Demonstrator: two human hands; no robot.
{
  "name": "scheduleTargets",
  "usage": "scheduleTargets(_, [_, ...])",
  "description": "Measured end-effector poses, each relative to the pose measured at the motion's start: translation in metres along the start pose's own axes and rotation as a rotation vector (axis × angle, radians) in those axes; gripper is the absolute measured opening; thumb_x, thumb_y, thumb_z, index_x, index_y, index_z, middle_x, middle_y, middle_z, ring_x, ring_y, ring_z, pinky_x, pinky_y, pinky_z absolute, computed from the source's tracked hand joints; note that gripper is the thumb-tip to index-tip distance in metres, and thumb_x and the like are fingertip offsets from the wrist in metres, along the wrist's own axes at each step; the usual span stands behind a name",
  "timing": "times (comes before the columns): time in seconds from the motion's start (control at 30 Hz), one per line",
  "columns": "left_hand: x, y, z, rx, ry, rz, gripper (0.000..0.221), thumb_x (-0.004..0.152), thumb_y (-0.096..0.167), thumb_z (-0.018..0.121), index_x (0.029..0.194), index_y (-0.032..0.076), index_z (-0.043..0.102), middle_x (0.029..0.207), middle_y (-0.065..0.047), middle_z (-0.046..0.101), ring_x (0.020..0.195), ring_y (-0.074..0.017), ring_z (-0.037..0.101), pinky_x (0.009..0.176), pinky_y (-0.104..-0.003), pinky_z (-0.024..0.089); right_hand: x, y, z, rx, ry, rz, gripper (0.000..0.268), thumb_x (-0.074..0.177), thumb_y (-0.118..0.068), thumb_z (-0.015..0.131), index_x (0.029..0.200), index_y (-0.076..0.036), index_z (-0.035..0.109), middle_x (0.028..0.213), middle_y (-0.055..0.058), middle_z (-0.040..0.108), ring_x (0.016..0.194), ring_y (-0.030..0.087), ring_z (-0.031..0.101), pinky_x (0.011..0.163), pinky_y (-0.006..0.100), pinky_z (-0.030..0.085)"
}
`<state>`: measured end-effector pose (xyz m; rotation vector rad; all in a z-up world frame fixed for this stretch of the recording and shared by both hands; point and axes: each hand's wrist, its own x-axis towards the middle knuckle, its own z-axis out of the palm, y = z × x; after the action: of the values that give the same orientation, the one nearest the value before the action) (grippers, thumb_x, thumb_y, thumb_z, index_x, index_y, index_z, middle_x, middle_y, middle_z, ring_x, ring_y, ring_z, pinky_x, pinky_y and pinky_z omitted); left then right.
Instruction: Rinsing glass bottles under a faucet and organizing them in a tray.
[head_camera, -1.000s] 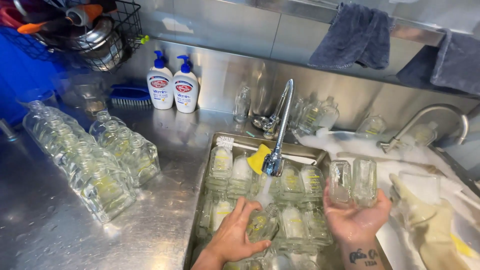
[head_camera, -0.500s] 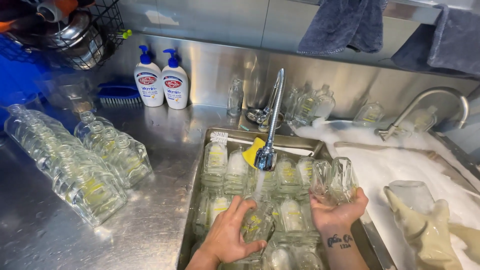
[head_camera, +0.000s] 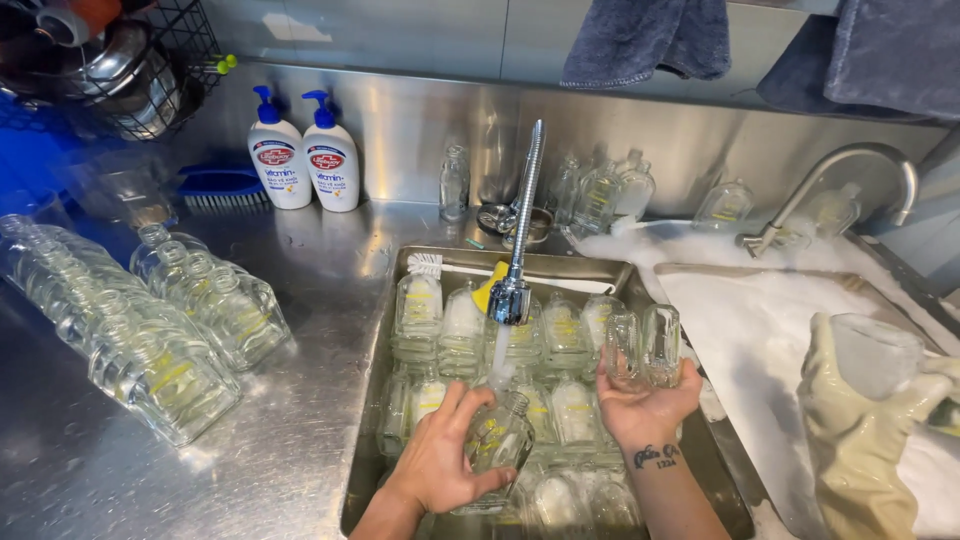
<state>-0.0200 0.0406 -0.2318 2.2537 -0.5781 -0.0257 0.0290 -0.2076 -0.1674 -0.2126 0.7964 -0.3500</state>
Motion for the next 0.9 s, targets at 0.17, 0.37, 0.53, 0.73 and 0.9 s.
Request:
scheduleTargets(0.17, [0.000,0.000,-0.001,0.008,-0.007,-0.030,0.078,0.072,0.050,0.088,0.132,0.022,0.046,0.118,-0.001,0.044,0.050,-0.0226,0.065,0.061,-0.043,0.048,0.019,0.003,-0.008,-0.018,-0.003,0.020,0.089,0.092,-0.053,0.060,0.164,-0.020,0.017,0.158,0.025,0.036,0.119,0.038,0.071,0.084,0.036,0.063])
scheduleTargets(0.37, [0.005,-0.001,-0.004,-0.075,-0.005,-0.135,0.074,0.073,0.048,0.088,0.129,0.025,0.046,0.122,0.002,0.047,0.053,-0.0225,0.066,0.067,-0.042,0.051,0.017,0.007,-0.008,-0.061,0.014,0.044,0.092,0.092,-0.057,0.061,0.164,-0.019,0.018,0.162,0.026,0.027,0.133,0.042,0.057,0.091,0.040,0.062])
scheduleTargets(0.53, [0.008,-0.013,-0.004,-0.010,-0.017,-0.315,0.077,0.077,0.065,0.070,0.137,0.028,0.039,0.128,-0.001,0.046,0.061,-0.0199,0.068,0.076,-0.047,0.054,0.006,0.012,-0.005,-0.113,0.004,0.020,0.081,0.092,-0.055,0.057,0.159,-0.018,0.029,0.159,0.022,0.036,0.134,0.036,0.056,0.103,0.044,0.056])
scheduleTargets(0.73, [0.008,-0.007,-0.002,-0.026,0.014,-0.248,0.075,0.078,0.060,0.074,0.136,0.026,0.041,0.124,-0.001,0.046,0.055,-0.0212,0.065,0.079,-0.045,0.051,0.012,0.013,-0.009,-0.080,-0.033,0.047,0.069,0.091,-0.052,0.061,0.148,-0.021,0.039,0.153,0.018,0.042,0.124,0.034,0.066,0.091,0.040,0.063])
scheduleTargets(0.9, [0.008,-0.014,0.000,-0.032,0.061,-0.218,0.076,0.077,0.066,0.071,0.135,0.026,0.042,0.126,0.000,0.048,0.054,-0.0205,0.067,0.078,-0.047,0.050,0.013,0.014,-0.007,-0.035,0.013,0.097,0.087,0.095,-0.051,0.065,0.164,-0.029,0.017,0.164,0.023,0.024,0.133,0.046,0.057,0.092,0.046,0.067])
